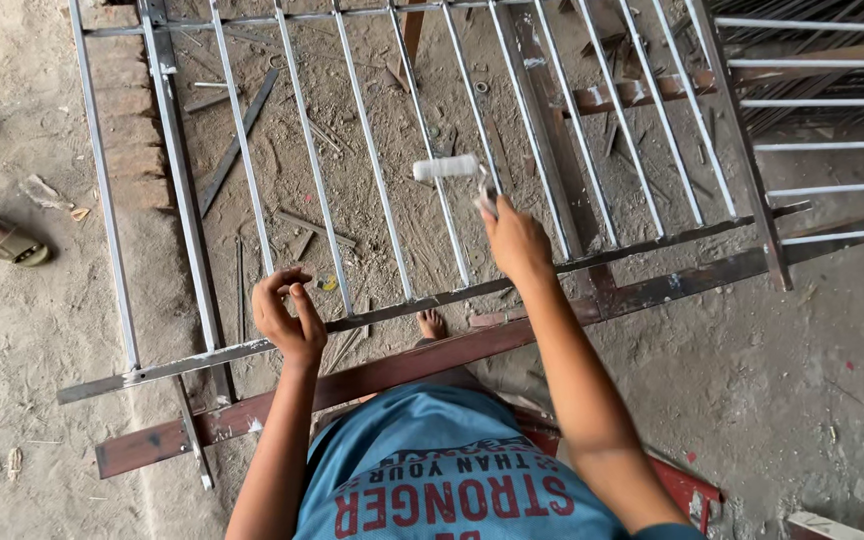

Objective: The person uses a small paint roller to apply white paint to a metal frame structure. They systematically roll paint along the vertical bars and horizontal supports of the frame, which is resting on a red metal stand.

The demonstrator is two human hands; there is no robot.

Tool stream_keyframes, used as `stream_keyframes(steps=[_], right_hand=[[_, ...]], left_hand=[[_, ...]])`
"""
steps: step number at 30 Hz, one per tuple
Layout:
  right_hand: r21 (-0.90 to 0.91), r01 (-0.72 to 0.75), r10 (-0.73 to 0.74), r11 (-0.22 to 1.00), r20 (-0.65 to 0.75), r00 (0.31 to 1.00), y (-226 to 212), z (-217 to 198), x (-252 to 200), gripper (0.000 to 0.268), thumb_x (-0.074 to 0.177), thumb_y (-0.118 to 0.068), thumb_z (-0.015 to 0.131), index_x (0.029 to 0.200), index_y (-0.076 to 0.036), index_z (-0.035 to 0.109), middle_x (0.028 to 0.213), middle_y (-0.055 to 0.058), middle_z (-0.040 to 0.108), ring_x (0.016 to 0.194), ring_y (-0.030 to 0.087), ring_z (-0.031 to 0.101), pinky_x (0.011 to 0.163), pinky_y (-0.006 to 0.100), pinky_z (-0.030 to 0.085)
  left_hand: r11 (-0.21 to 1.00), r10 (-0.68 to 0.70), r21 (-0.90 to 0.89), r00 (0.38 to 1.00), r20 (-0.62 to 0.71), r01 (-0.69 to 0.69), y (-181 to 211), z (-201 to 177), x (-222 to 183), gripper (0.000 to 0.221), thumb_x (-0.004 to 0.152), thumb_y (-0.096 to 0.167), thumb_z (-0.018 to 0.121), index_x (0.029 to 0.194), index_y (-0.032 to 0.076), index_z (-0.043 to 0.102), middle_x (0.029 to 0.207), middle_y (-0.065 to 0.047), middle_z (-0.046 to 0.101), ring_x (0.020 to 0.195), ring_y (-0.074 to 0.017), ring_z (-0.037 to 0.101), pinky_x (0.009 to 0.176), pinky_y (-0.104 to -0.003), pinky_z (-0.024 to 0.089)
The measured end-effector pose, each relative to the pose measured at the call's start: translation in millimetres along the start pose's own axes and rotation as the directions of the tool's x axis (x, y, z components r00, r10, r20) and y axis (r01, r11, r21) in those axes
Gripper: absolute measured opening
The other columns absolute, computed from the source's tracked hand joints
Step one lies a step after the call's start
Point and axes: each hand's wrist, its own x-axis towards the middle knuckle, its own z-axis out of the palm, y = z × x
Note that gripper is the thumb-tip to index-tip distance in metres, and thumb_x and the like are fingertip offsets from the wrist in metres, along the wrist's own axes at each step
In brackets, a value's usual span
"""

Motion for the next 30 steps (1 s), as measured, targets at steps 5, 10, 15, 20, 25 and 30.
stream_keyframes(steps=[5,10,15,20,25,30], right_hand=[[-0.075,-0.112,0.127,0.991,0.234,0.964,13,-14,-98,0.04,0.11,-0.039,0.037,0.127,-0.006,0.053,0.06,0.011,0.062,0.047,0.027,0.064,0.04,0.041,0.048],[-0.272,0.068,-0.067,0.96,0.013,0.998,7,-22,-124,0.05,0.105,-0.045,0.036,0.13,-0.005,0.053,0.05,0.006,0.053,0.037,0.02,0.056,0.033,0.034,0.041],[-0.041,-0.098,0.104,0.994,0.157,0.982,-22,1,-19,0.047,0.111,-0.045,0.033,0.127,-0.006,0.053,0.058,0.0,0.051,0.042,0.015,0.05,0.036,0.032,0.037],[-0.011,-0.149,0.149,0.989,0.128,0.98,-35,14,41,0.057,0.107,-0.044,0.037,0.149,-0.007,0.04,0.075,0.008,0.058,0.052,0.018,0.057,0.041,0.033,0.044],[0.015,-0.238,0.226,0.971,0.25,0.941,-11,-8,-45,0.063,0.108,-0.052,0.033,0.158,-0.013,0.036,0.079,0.027,0.073,0.076,0.039,0.074,0.074,0.048,0.057],[-0.062,-0.178,0.185,0.982,0.159,0.97,4,-11,-142,0.058,0.103,-0.045,0.045,0.151,-0.012,0.045,0.075,0.027,0.07,0.065,0.04,0.069,0.058,0.052,0.052]], left_hand=[[1.0,0.027,-0.012,1.0,0.009,-0.027,-4,-2,-1,0.016,0.11,0.014,0.052,0.11,-0.001,0.059,0.1,-0.012,0.069,0.087,-0.0231,0.064,0.082,-0.036,0.05],[0.998,0.066,-0.017,0.998,0.016,-0.066,-3,0,-2,0.014,0.108,0.013,0.052,0.107,0.001,0.06,0.095,-0.01,0.07,0.085,-0.0226,0.063,0.081,-0.036,0.049],[0.999,0.004,-0.042,0.999,0.046,-0.002,-1,-2,2,0.013,0.106,0.005,0.05,0.11,0.002,0.062,0.095,-0.01,0.069,0.084,-0.0208,0.065,0.078,-0.034,0.05],[0.999,0.037,0.007,0.997,0.065,-0.038,2,-6,1,0.012,0.104,-0.001,0.052,0.108,0.003,0.063,0.091,-0.008,0.07,0.081,-0.0221,0.062,0.076,-0.035,0.048],[0.998,0.062,-0.014,0.997,0.055,-0.061,7,-8,6,0.011,0.103,-0.002,0.053,0.108,0.003,0.061,0.094,-0.01,0.07,0.085,-0.0262,0.063,0.078,-0.037,0.048],[0.997,-0.049,-0.058,0.999,0.014,0.05,0,-7,0,0.01,0.104,-0.002,0.055,0.108,0.002,0.061,0.092,-0.009,0.069,0.083,-0.023,0.064,0.078,-0.034,0.05]])
